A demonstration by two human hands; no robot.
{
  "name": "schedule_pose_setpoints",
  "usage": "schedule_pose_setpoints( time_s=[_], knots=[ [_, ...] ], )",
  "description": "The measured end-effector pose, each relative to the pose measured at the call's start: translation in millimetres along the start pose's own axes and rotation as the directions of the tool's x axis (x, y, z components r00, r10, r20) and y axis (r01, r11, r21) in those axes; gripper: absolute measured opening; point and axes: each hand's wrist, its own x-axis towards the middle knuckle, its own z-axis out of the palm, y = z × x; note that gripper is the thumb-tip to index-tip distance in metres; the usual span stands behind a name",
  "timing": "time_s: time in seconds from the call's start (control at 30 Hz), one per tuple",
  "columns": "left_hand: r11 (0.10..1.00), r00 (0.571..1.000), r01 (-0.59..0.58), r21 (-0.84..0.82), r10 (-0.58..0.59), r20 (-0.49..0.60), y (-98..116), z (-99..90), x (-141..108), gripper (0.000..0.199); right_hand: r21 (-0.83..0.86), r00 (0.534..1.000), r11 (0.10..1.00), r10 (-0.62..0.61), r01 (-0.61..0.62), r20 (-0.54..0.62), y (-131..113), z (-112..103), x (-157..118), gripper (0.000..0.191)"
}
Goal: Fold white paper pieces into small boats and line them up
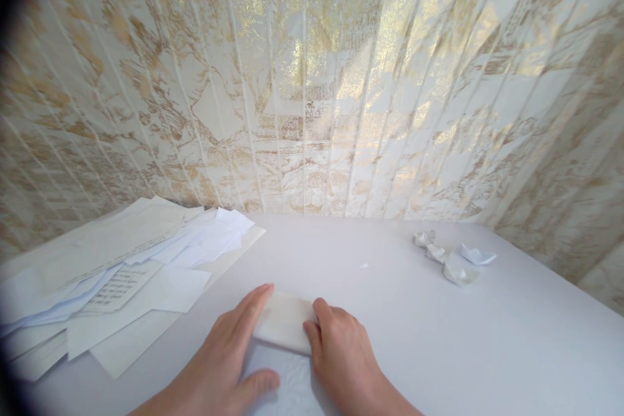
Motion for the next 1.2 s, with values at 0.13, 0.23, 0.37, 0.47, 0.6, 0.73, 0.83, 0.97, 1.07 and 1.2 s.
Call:
schedule_pose_setpoints(
  time_s=[0.13,0.23,0.37,0.47,0.6,0.73,0.83,0.97,1.07,1.2],
  knots=[
    [0.933,0.953,0.303,-0.195,-0.302,0.038,11.4,-21.9,10.3,0.07,0.021,1.0,1.0,0.021,-0.021,0.01,1.8,-1.9,-0.5,0.016],
    [0.91,0.94,0.342,-0.237,-0.335,0.067,16.3,-26.6,14.6,0.065,0.015,1.0,1.0,0.018,-0.018,0.001,2.0,-0.6,0.0,0.016],
    [0.959,0.973,0.226,-0.17,-0.23,-0.004,15.8,-23.8,12.3,0.052,-0.018,1.0,1.0,0.001,-0.002,-0.015,2.4,2.5,-0.1,0.014],
    [0.996,0.996,-0.085,-0.022,0.084,-0.043,9.5,-12.6,6.2,0.031,-0.054,0.999,0.998,-0.017,0.016,-0.027,2.8,3.7,-0.8,0.014],
    [0.925,0.937,-0.348,0.151,0.345,0.044,-5.4,12.4,-1.7,0.058,-0.078,0.998,0.996,-0.045,0.042,-0.044,3.2,4.4,0.1,0.015],
    [0.929,0.936,-0.328,0.17,0.294,0.194,-14.4,28.1,-4.9,0.073,-0.083,0.997,0.995,-0.058,0.053,-0.052,4.7,5.5,1.2,0.015],
    [0.938,0.937,-0.301,0.173,0.257,0.238,-14.6,30.9,-5.4,0.073,-0.086,0.997,0.995,-0.061,0.056,-0.057,6.2,6.2,0.5,0.015],
    [0.933,0.937,-0.313,0.176,0.273,0.219,-11.7,29.8,-5.3,0.066,-0.092,0.997,0.994,-0.057,0.053,-0.05,6.2,6.2,-0.3,0.016],
    [0.931,0.936,-0.318,0.18,0.278,0.216,-8.5,26.5,-4.5,0.063,-0.089,0.998,0.995,-0.056,0.053,-0.037,5.1,5.3,-0.2,0.015],
    [0.927,0.93,-0.324,0.189,0.275,0.245,-7.6,25.1,-4.2,0.07,-0.08,0.997,0.995,-0.063,0.059,-0.042,4.5,4.2,0.7,0.016]
  ],
)
